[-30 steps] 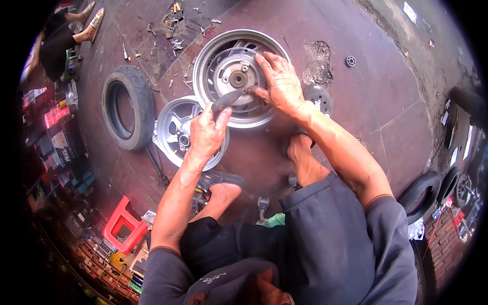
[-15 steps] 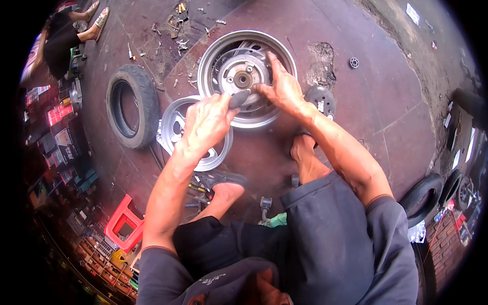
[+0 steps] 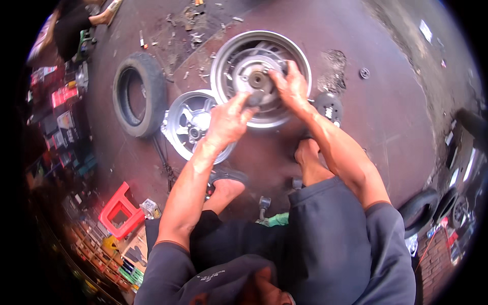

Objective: The person cleans a wheel rim with a cloth, uses pliers to pull on a valve stem, and uses a screwdriver to pry at the central hub of a separate wheel assembly.

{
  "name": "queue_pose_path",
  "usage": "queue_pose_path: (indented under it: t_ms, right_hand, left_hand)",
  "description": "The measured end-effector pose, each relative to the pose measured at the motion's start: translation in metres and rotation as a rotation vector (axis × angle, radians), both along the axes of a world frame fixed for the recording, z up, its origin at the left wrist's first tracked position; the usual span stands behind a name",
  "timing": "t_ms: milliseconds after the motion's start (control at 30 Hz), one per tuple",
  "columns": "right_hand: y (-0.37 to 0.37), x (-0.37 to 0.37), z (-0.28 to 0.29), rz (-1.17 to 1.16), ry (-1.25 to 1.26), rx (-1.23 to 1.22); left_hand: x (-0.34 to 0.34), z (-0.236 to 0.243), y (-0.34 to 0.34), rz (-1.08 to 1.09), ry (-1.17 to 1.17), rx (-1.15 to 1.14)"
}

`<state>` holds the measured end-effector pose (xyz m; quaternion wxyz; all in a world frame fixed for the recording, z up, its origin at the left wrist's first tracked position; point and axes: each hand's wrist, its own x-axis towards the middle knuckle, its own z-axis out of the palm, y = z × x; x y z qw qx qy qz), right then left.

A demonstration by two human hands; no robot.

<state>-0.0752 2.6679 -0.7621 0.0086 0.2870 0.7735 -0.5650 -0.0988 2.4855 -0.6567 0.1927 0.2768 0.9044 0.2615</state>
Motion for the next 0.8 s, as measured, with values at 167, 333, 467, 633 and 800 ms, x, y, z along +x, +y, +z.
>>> queue_pose_path:
  t_ms: [167,333,467,633,800]
  right_hand:
    - [-0.003,-0.005,0.012,-0.109,0.074,-0.042]
    - [-0.009,-0.008,0.011,-0.167,0.102,-0.084]
    - [-0.008,-0.004,0.006,-0.124,0.108,0.042]
    - [0.003,-0.002,0.004,-0.106,0.105,0.063]
    - [-0.022,-0.012,0.011,-0.083,0.059,0.120]
  left_hand:
    - [0.002,0.001,0.006,0.033,-0.011,0.010]
    - [0.000,0.014,0.006,0.137,-0.230,-0.011]
    - [-0.010,0.008,-0.015,0.146,-0.401,0.109]
    - [-0.006,0.001,-0.017,0.325,-0.485,0.036]
    - [-0.090,-0.005,-0.109,-0.049,-0.161,0.410]
